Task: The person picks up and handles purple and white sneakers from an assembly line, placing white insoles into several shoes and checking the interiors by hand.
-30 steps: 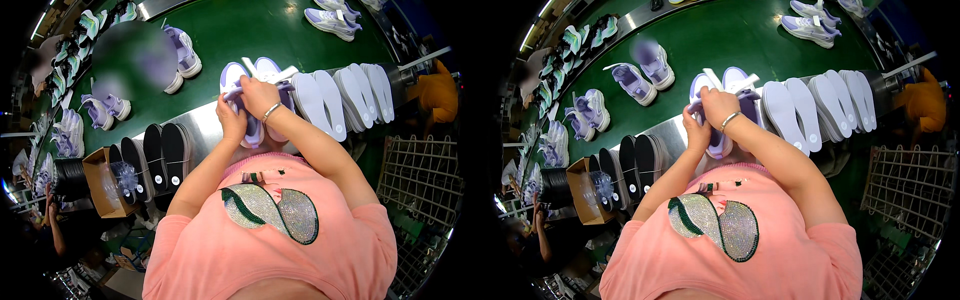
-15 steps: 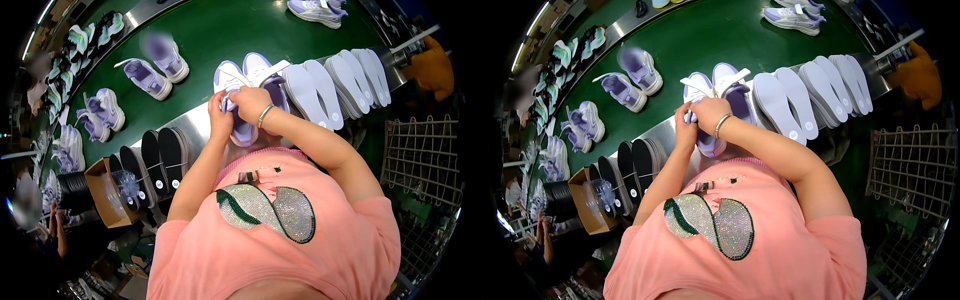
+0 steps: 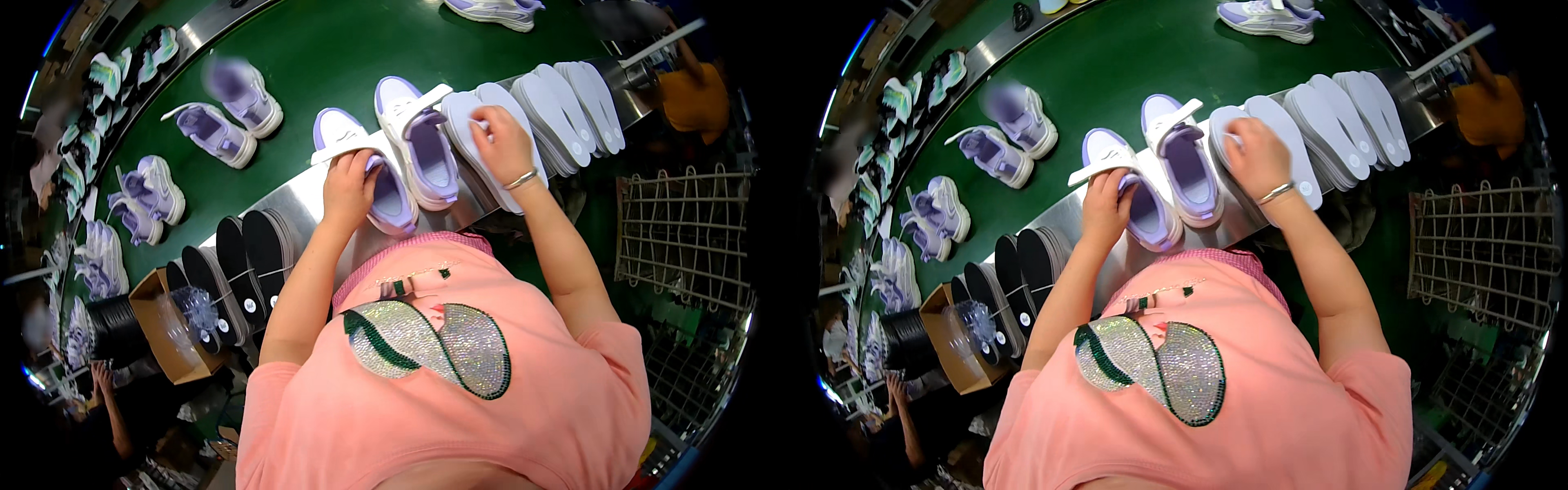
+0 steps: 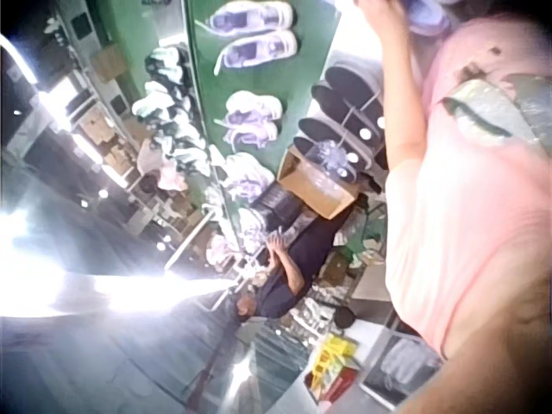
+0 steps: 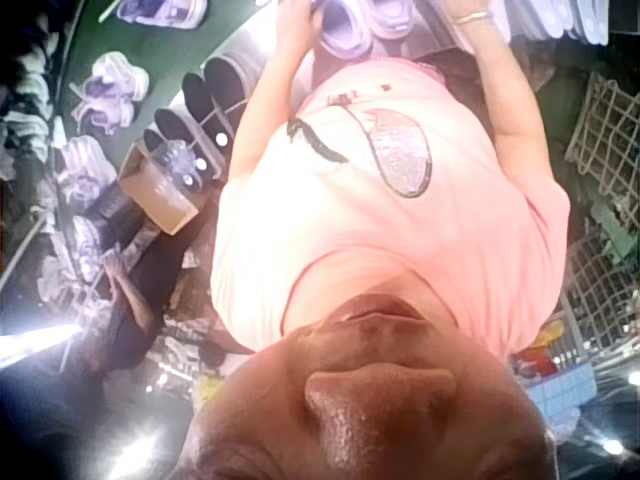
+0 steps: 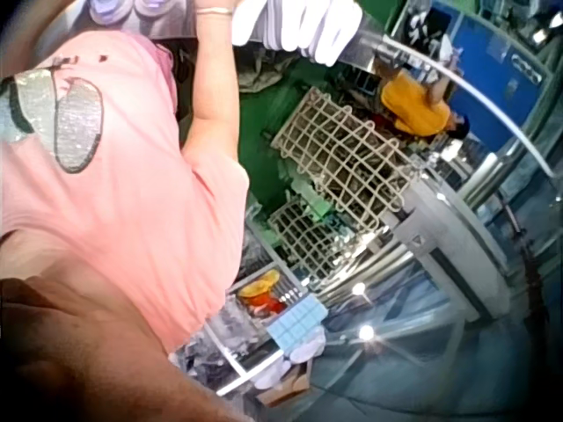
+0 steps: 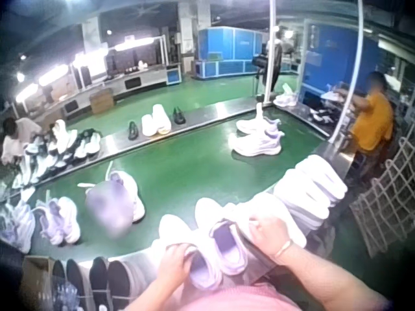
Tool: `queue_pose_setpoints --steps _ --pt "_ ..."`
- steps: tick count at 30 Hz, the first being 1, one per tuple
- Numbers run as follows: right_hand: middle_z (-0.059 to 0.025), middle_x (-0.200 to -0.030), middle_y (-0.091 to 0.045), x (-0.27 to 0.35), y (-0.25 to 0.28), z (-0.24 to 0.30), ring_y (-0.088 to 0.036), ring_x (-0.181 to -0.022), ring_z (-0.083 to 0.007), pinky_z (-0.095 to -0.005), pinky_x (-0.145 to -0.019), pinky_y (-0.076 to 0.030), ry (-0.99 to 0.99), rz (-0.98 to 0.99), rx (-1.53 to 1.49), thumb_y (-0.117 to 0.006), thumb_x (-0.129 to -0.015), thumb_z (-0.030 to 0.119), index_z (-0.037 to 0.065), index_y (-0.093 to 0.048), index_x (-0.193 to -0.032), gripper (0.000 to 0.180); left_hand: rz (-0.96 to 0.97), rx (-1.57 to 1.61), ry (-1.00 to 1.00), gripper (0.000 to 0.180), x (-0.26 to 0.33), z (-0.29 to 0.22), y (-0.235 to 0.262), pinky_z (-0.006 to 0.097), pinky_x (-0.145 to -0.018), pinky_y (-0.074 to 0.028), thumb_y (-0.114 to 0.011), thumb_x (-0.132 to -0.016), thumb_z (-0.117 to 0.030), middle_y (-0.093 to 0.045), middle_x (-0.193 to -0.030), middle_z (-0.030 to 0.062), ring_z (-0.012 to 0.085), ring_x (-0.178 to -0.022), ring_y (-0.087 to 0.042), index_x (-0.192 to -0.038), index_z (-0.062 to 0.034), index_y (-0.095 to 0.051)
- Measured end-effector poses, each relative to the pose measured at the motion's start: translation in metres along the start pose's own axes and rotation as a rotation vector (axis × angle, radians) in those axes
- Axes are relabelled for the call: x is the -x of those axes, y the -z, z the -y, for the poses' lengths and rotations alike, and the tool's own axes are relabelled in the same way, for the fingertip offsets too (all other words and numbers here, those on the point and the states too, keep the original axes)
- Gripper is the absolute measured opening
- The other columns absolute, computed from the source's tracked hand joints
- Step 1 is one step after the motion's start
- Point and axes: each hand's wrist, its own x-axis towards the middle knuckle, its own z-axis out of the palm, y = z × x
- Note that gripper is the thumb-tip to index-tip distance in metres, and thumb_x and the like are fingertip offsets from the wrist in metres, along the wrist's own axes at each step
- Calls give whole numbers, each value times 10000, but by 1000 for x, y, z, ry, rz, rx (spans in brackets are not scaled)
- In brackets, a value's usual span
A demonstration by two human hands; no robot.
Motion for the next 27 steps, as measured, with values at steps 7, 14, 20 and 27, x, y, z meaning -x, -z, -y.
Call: queue_pose_setpoints --steps 7,14,20,27 --pt "-115 -933 -520 19 -28 -38 -508 -882 -287 -424 -716 -399 -321 338 436 -682 -605 378 78 -501 -912 467 116 154 362 195 -20 5 8 342 -623 -436 -580 -721 -199 -597 -740 129 302 -682 -558 -830 -39 -601" --pt "-115 -915 -518 13 -10 -47 -510 -830 -261 -352 -730 -388 -219 68 94 -672 -633 238 59 -542 -859 316 39 665 681 107 -17 38 1 227 -562 -400 -532 -753 -83 -564 -686 38 99 -607 -488 -827 -14 -568" --pt "-120 -866 -537 -11 60 39 -534 -643 -242 -301 -581 -431 243 330 -262 -597 -657 156 32 -579 -681 127 -59 804 780 94 -18 34 -13 214 -565 -389 -547 -774 -102 -549 -681 11 81 -635 -475 -812 -19 -568" --pt "-131 -847 -534 -8 -11 96 -566 -745 -249 -329 -613 -475 579 858 472 -547 -677 115 23 -615 -779 153 -141 679 815 142 -19 31 -24 216 -552 -388 -565 -784 -161 -553 -677 2 78 -612 -472 -825 -25 -572"
